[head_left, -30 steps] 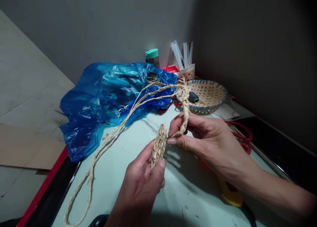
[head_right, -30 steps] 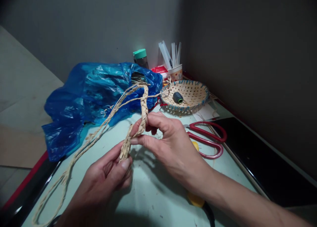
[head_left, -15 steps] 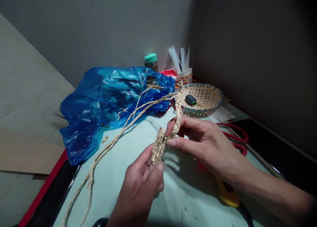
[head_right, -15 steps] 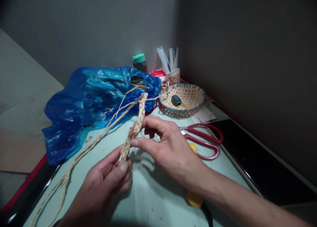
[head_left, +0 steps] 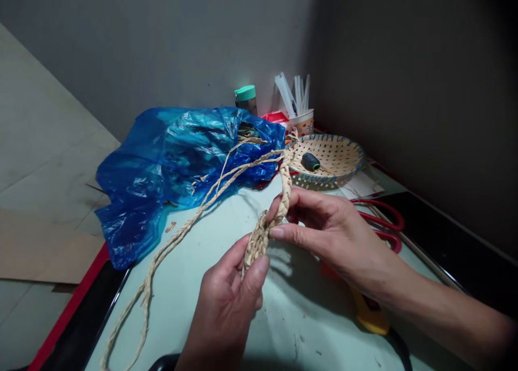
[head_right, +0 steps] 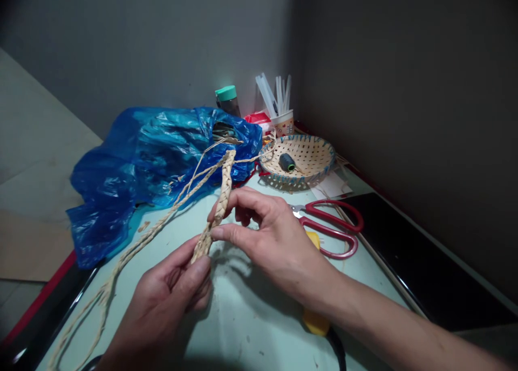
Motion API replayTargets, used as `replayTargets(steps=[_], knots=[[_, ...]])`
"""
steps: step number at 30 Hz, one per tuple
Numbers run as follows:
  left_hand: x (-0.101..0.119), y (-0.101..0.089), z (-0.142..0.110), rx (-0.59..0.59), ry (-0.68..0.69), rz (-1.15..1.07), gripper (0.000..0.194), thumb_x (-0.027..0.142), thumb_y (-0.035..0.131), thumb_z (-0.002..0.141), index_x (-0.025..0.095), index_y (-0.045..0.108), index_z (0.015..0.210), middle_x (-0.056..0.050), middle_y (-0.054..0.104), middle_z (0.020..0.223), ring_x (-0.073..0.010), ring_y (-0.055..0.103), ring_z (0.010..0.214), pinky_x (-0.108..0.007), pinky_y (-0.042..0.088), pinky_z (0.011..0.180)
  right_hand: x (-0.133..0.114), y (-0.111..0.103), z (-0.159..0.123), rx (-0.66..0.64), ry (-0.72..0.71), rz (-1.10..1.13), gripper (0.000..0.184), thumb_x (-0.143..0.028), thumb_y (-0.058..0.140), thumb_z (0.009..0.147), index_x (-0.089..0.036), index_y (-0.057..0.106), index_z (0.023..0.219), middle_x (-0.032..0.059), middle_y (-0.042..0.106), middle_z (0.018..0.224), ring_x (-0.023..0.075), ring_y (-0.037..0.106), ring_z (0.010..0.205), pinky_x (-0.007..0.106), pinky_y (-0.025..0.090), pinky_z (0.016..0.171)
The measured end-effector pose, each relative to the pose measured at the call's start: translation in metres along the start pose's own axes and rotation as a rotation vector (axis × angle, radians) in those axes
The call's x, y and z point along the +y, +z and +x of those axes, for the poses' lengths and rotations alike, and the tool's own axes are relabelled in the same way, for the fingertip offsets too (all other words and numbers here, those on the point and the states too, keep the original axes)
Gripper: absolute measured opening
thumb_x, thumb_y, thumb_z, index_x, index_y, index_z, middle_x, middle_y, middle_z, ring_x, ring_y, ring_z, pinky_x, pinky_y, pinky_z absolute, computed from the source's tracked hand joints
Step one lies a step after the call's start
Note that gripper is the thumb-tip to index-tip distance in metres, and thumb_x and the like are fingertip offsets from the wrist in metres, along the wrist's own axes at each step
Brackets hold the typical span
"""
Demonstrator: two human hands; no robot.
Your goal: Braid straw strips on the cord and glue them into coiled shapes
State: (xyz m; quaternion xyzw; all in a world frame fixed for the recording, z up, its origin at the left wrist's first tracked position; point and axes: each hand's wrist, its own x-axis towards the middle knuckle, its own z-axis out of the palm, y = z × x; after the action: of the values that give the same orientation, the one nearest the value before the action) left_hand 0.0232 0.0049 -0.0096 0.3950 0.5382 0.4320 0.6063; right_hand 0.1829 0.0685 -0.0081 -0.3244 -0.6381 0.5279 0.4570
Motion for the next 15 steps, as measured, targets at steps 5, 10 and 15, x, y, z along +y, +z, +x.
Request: replayTargets(steps=[5, 10, 15], knots=[[-0.0023, 0.0010, 0.0005, 0.080, 0.016, 0.057, 0.051, 0.039, 0.065, 0.085, 0.014, 0.060, 0.128, 0.009, 0.034, 0.053, -0.0071, 0.029, 0.049, -0.019, 0.027, 0.045, 0.0001, 0.0011, 0.0022, 0.004, 0.038, 0.056, 0.009, -0.018, 0.072, 0.080, -0.023, 0.065, 0.083, -0.0021, 0.063, 0.084, 0.0162, 0.058, 0.079, 0.030, 0.043, 0.073], [-0.0056, -0.0001, 0.0013, 0.138, 0.080, 0.127, 0.045, 0.038, 0.064, 0.084, 0.018, 0.066, 0.124, 0.009, 0.036, 0.047, -0.0084, 0.032, 0.043, -0.020, 0.037, 0.045, 0.0013, 0.0009, 0.0040, -0.030, 0.088, 0.221, 0.015, -0.016, 0.075, 0.078, -0.022, 0.062, 0.084, -0.0028, 0.060, 0.084, 0.0140, 0.055, 0.079, 0.027, 0.042, 0.072], [-0.0046, 0.0005, 0.0007, 0.230, 0.173, 0.275, 0.041, 0.037, 0.062, 0.083, 0.020, 0.070, 0.120, 0.007, 0.048, 0.046, -0.0147, 0.052, 0.048, -0.029, 0.052, 0.066, 0.0013, -0.0002, 0.0028, -0.066, 0.118, 0.325, 0.016, -0.015, 0.075, 0.079, -0.020, 0.061, 0.086, -0.0028, 0.058, 0.085, 0.0117, 0.050, 0.081, 0.022, 0.041, 0.073]])
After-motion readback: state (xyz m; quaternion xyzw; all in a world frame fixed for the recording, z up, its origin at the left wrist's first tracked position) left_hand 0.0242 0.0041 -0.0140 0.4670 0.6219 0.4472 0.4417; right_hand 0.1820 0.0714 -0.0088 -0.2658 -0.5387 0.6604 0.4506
